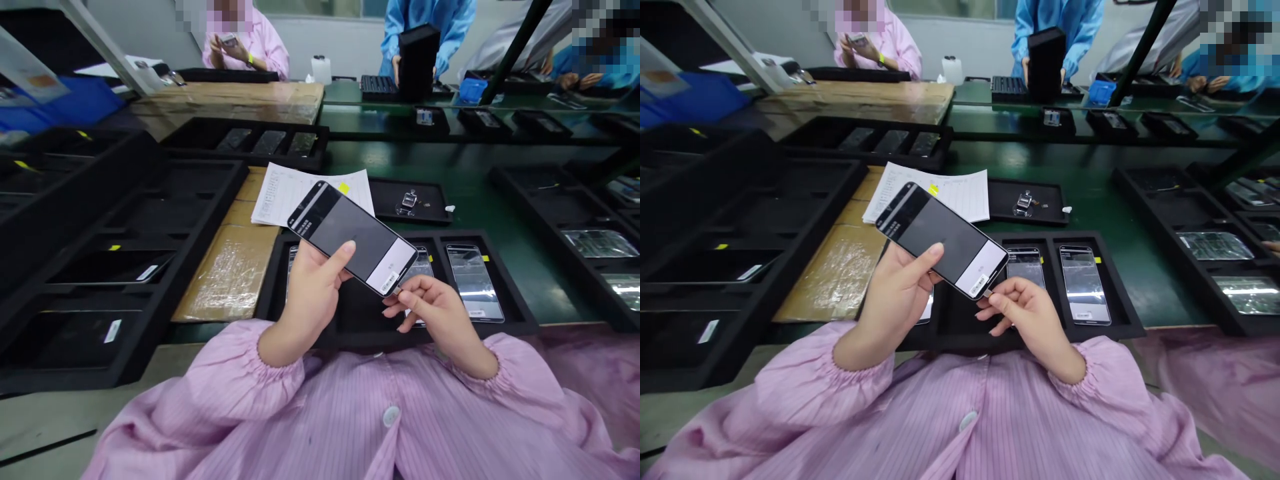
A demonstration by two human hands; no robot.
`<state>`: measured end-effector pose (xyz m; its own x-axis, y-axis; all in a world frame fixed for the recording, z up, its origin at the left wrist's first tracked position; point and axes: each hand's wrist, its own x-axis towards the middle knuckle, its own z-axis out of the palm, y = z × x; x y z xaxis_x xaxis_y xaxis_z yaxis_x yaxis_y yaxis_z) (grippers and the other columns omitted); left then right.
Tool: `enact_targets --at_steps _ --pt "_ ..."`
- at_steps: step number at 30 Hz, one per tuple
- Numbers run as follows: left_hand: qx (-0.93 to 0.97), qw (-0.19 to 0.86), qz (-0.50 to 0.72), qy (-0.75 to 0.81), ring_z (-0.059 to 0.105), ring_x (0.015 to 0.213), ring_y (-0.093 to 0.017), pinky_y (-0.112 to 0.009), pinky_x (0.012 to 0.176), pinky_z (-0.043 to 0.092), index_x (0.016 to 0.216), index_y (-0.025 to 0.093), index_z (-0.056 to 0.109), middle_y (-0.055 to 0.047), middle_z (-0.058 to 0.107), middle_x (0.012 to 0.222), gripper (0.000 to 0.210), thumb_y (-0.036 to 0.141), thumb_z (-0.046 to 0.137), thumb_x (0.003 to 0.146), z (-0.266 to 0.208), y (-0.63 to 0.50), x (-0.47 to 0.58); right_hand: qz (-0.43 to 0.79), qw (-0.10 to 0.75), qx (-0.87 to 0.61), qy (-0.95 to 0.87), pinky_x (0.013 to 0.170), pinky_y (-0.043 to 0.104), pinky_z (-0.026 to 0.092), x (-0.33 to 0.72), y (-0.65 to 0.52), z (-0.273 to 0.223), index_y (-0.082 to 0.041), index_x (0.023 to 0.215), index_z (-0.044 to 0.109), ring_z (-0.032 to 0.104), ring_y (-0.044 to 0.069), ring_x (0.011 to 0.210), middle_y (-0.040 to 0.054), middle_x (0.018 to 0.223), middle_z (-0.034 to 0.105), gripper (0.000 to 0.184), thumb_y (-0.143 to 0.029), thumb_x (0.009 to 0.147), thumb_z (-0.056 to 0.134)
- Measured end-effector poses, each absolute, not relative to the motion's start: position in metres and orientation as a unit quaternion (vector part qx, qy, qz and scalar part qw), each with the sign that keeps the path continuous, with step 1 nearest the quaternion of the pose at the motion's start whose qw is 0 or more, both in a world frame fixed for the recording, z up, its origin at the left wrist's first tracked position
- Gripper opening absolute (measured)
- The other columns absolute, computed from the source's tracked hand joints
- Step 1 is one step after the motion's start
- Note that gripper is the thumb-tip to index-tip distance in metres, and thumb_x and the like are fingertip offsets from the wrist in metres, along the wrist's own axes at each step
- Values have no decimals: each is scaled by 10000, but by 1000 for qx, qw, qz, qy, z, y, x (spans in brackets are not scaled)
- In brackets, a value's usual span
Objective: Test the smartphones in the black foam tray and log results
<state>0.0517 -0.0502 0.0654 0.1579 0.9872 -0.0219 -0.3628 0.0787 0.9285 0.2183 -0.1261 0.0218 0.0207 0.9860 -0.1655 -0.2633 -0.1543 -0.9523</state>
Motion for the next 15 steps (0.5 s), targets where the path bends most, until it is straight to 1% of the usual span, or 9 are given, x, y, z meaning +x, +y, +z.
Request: enact_targets --at_steps 3,5,9,12,14,15 --pt "434 604 558 369 675 1165 -274 -381 898 595 1128 259 564 -50 714 1195 379 264 759 803 67 -51 50 568 530 -488 -398 431 196 565 217 -124 26 -190 781 650 752 177 662 63 776 771 297 -449 815 790" --pt "436 596 562 372 669 1178 -280 -383 899 595 1106 260 562 -51 716 1190 375 284 771 796 67 -51 49 555 530 -495 -408 427 200 562 216 -123 30 -194 769 645 747 174 656 63 771 769 305 -462 817 783" --pt "411 651 526 361 678 1157 -273 -392 900 601 1139 256 573 -49 719 1193 382 296 758 807 61 -52 51 562 528 -487 -411 428 228 568 214 -121 28 -204 759 624 735 181 621 41 721 755 355 -495 753 827" --pt "372 691 509 354 695 1109 -254 -379 878 610 1103 230 589 -53 722 1187 350 293 758 803 53 -53 53 549 532 -488 -421 408 223 531 215 -121 24 -208 755 609 716 175 593 21 673 729 364 -505 757 819" --pt "355 706 498 357 709 1063 -246 -364 850 615 1044 205 601 -63 733 1152 319 292 771 789 50 -51 51 526 510 -495 -468 427 220 514 224 -115 25 -209 793 638 716 172 632 18 714 736 323 -469 756 826" --pt "355 716 480 361 716 1033 -244 -360 831 617 1021 192 608 -71 741 1124 312 291 778 780 49 -48 49 514 476 -497 -512 468 232 529 234 -108 28 -211 824 666 720 175 671 18 756 748 304 -433 728 850"
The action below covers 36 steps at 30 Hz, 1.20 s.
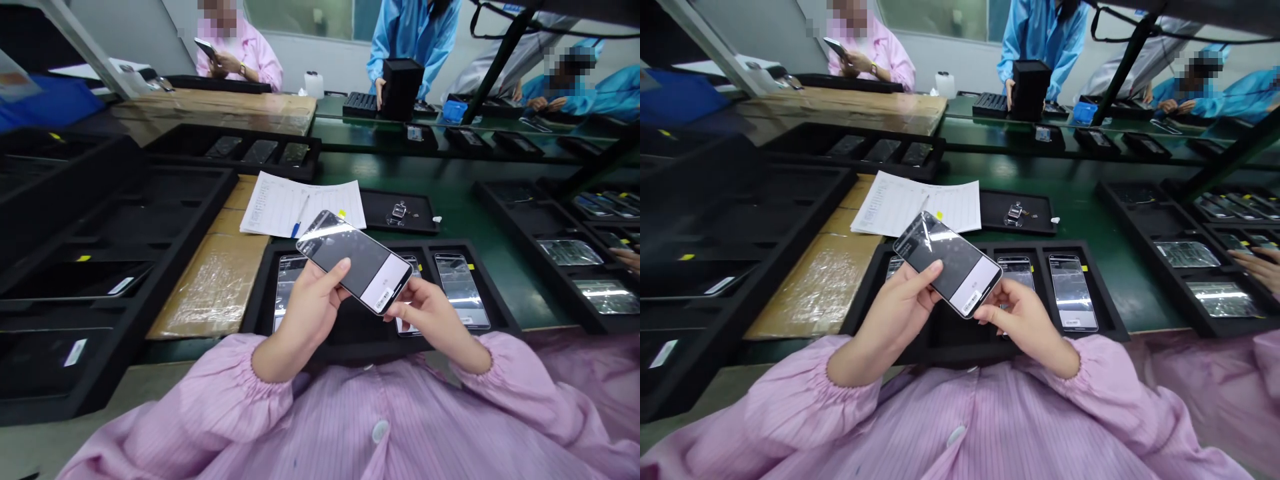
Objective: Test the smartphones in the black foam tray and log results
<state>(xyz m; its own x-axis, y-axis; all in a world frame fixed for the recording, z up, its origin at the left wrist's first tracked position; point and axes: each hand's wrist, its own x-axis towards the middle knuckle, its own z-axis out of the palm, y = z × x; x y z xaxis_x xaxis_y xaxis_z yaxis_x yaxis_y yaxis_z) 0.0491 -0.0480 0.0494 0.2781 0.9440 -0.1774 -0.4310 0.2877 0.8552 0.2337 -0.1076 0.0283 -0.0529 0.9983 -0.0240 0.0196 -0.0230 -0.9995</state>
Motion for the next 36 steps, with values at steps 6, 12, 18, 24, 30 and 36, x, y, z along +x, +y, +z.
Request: enact_targets --at_steps 6,12,18,24,30,36 --pt "453 709 312 441 742 845 -225 -324 665 605 1065 203 560 -67 755 986 435 175 809 709 38 -16 38 325 270 -650 -631 716 369 574 330 3 44 -198 796 732 683 190 680 16 753 739 230 -86 626 840" --pt "618 565 244 489 685 1139 -346 -524 946 563 1219 176 551 -181 702 1211 527 140 729 724 12 -13 51 183 321 -711 -598 938 493 501 371 84 15 -223 621 568 651 228 776 -3 640 620 322 72 647 693" --pt "831 251 183 461 87 1567 -403 -576 1247 213 1488 64 385 -293 100 1674 688 211 653 872 35 -38 77 167 310 -711 -609 901 493 532 369 93 8 -231 593 556 664 256 761 7 605 610 296 -15 667 745" --pt "895 180 48 405 58 1568 -407 -620 1232 210 1263 16 595 -322 157 1648 437 344 566 976 22 -14 130 130 363 -697 -604 883 458 564 348 48 59 -180 788 712 704 262 874 80 802 714 89 -108 816 668" --pt "886 197 102 406 29 1577 -382 -615 1250 149 1133 48 612 -297 189 1653 357 363 510 998 4 -1 139 369 522 -569 -517 626 286 634 294 -86 95 -182 917 720 753 194 741 40 810 749 218 -323 788 825" --pt "764 436 287 380 562 1310 -323 -491 1072 460 1121 162 526 -197 624 1329 302 275 661 876 13 -17 135 574 546 -507 -339 496 171 589 276 -127 66 -181 775 660 754 165 636 22 736 758 339 -394 690 910"
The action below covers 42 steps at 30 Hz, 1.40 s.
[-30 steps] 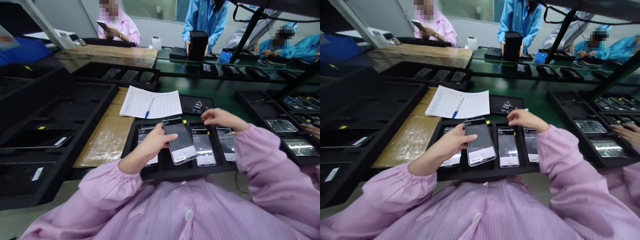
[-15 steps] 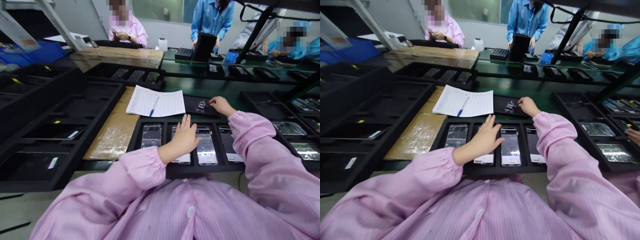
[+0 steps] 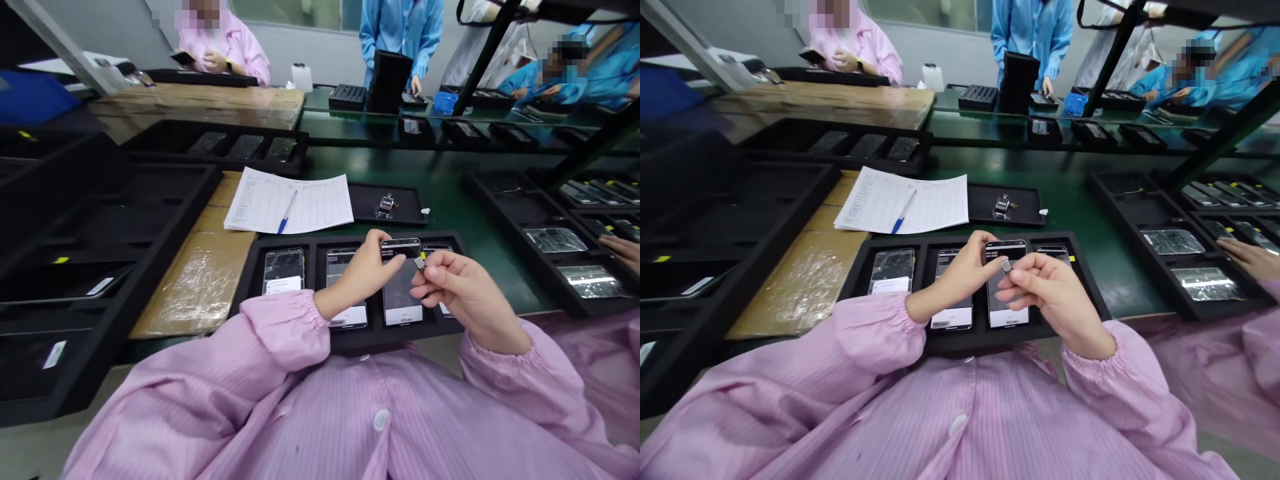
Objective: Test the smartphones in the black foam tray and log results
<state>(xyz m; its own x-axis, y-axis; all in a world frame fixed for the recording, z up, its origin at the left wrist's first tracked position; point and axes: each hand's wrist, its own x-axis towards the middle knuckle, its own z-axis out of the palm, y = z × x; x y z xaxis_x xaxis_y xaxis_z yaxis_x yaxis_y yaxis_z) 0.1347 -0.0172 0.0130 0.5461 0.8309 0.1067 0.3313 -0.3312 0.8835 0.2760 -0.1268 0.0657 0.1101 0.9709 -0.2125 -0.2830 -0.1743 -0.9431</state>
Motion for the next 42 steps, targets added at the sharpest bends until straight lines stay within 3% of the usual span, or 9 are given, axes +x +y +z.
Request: enact_targets --at_steps 3,9,12,15,19,24,29,36,42 --pt "710 563 270 325 666 1055 -271 -434 941 522 1059 178 582 -101 708 1095 290 241 716 810 10 -32 135 603 560 -474 -314 461 134 561 273 -122 56 -182 744 645 750 148 621 14 733 759 360 -410 679 916" --pt "514 699 335 368 691 911 -227 -412 835 562 1039 181 650 -69 733 1031 279 176 737 774 26 -26 122 566 597 -454 -343 532 143 596 265 -132 56 -193 757 622 761 146 745 23 833 767 268 -330 777 852" --pt "387 746 376 391 692 789 -188 -355 736 580 952 150 658 -70 739 951 150 121 684 808 46 -12 108 542 634 -424 -354 486 133 568 262 -138 57 -206 771 611 684 83 601 -24 797 729 223 -258 795 827" --pt "338 753 415 383 697 780 -172 -307 729 578 897 127 677 -75 748 916 87 91 681 818 60 -6 98 533 650 -408 -357 467 125 542 257 -140 56 -215 805 635 612 48 550 -48 807 690 194 -207 776 827" --pt "307 753 441 381 714 826 -182 -324 802 595 852 123 675 -79 760 926 52 84 683 819 64 -10 92 526 638 -421 -373 519 148 579 249 -139 49 -205 856 689 650 69 637 -16 869 682 163 -237 778 828" --pt "310 741 456 383 718 841 -176 -301 776 601 858 116 673 -77 763 948 33 95 675 833 66 -17 92 480 634 -475 -377 532 184 605 242 -136 40 -200 884 628 676 100 631 -23 746 661 222 -282 806 819" --pt "331 732 466 370 713 835 -176 -294 744 592 921 122 676 -70 758 949 89 130 691 834 68 -20 91 496 621 -481 -370 458 190 583 241 -133 41 -209 877 548 655 94 571 -36 783 649 358 -292 737 866" --pt "360 731 459 353 690 794 -168 -242 614 529 886 150 653 -51 743 941 144 182 745 780 63 -20 90 511 612 -482 -364 456 172 577 243 -133 43 -213 891 530 646 83 560 -46 766 643 372 -280 740 864" --pt "378 725 461 344 701 900 -202 -283 718 559 955 174 639 -58 745 1019 228 231 763 772 61 -28 93 500 619 -490 -355 440 179 579 243 -127 35 -214 923 533 662 101 571 -40 779 665 420 -303 707 882"
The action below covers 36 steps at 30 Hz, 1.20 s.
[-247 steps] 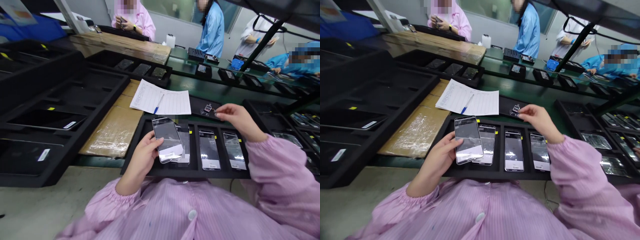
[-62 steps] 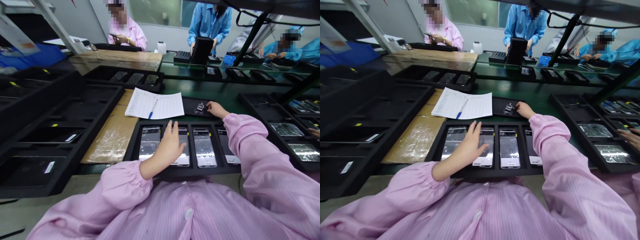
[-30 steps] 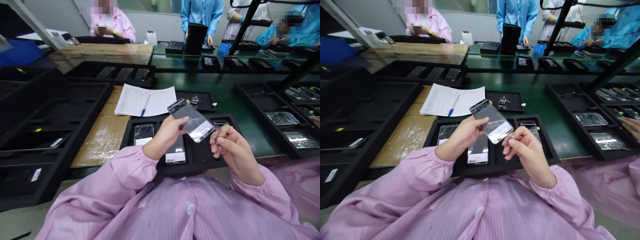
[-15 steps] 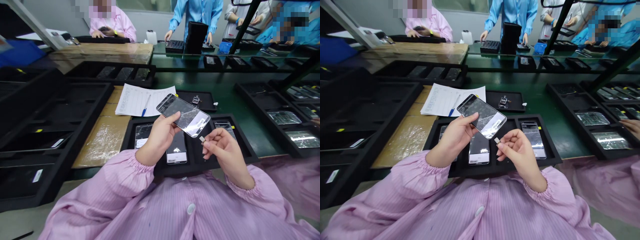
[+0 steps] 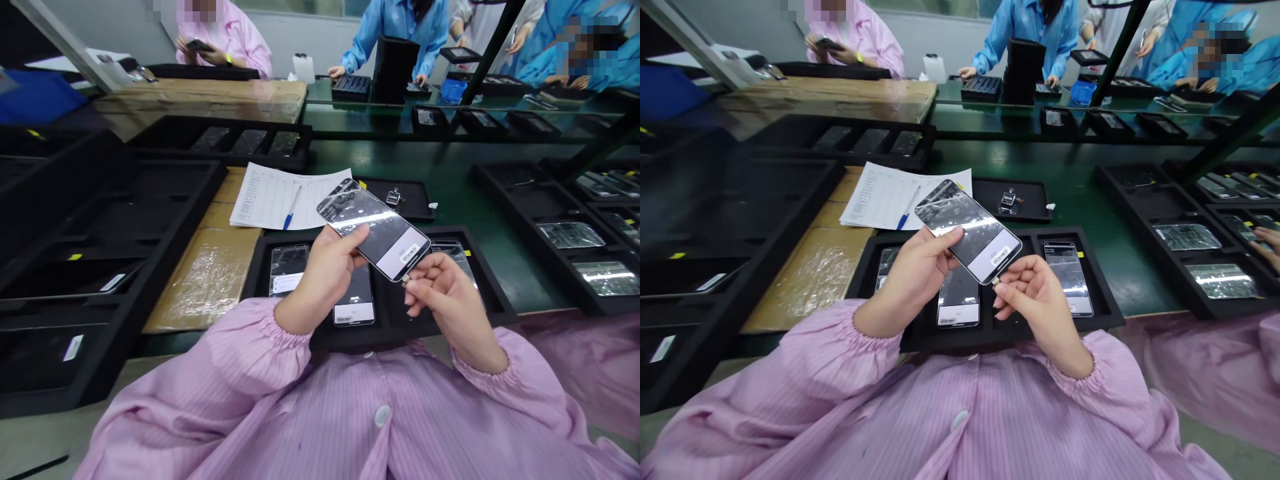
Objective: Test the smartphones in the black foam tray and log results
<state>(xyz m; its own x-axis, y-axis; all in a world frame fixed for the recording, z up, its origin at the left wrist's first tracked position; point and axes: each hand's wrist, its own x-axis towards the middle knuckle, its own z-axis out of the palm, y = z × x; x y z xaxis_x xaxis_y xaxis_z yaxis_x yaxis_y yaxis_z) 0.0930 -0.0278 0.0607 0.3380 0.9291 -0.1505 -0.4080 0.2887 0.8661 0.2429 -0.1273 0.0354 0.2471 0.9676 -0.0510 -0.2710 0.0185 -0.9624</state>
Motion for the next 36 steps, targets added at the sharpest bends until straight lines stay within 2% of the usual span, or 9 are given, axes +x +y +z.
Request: enact_targets --at_steps 6,10,12,16,18,20,24,29,36 --pt "380 707 476 360 709 903 -205 -329 771 588 988 203 622 -41 740 1039 202 225 724 816 57 -35 97 496 590 -510 -381 378 178 517 253 -120 23 -225 953 517 708 163 667 -12 814 690 494 -339 662 899" --pt "410 719 412 382 710 837 -198 -348 750 593 970 182 639 -60 741 973 145 182 685 832 53 -23 103 485 388 -587 -519 357 185 460 306 -80 36 -200 923 653 685 172 618 15 762 725 366 -232 637 878" --pt "456 708 336 422 708 812 -193 -350 732 593 956 169 629 -67 735 936 132 127 654 833 47 -18 112 379 334 -661 -555 367 191 424 338 -40 44 -175 819 701 636 148 538 20 663 701 198 -135 667 820" --pt "514 682 208 477 701 719 -236 -422 662 597 951 140 590 -90 710 830 205 53 655 777 28 -21 139 233 379 -723 -529 572 236 501 366 46 42 -140 711 667 618 112 584 23 663 676 98 -132 735 761" --pt "539 666 190 479 717 764 -277 -469 699 597 1025 124 589 -123 717 862 270 61 656 771 21 -26 150 226 379 -723 -531 713 230 506 361 75 32 -130 648 644 660 101 691 37 711 685 229 -227 854 667" --pt "579 629 196 480 712 985 -327 -508 863 571 1156 114 571 -190 716 1052 388 96 666 780 20 -32 157 220 385 -724 -528 776 262 515 352 91 22 -155 616 628 695 140 775 39 694 679 303 -278 892 645" --pt "679 518 227 469 397 1454 -351 -459 1171 346 1405 97 436 -267 441 1527 654 162 671 799 27 -43 167 222 403 -720 -519 737 376 564 341 100 14 -223 672 652 690 209 703 11 606 638 183 -279 779 790" --pt "794 446 143 388 630 1173 -330 -416 977 486 1234 149 616 -178 716 1161 393 158 591 841 30 -48 192 228 420 -716 -509 720 272 524 355 86 36 -175 644 589 662 129 687 16 624 638 242 -235 849 705" --pt "877 331 131 321 489 1322 -373 -497 1126 308 1126 105 633 -237 653 1260 247 211 603 906 17 -9 243 183 564 -631 -501 579 249 526 378 -27 70 -179 766 648 615 125 627 -9 712 656 135 -137 729 771"
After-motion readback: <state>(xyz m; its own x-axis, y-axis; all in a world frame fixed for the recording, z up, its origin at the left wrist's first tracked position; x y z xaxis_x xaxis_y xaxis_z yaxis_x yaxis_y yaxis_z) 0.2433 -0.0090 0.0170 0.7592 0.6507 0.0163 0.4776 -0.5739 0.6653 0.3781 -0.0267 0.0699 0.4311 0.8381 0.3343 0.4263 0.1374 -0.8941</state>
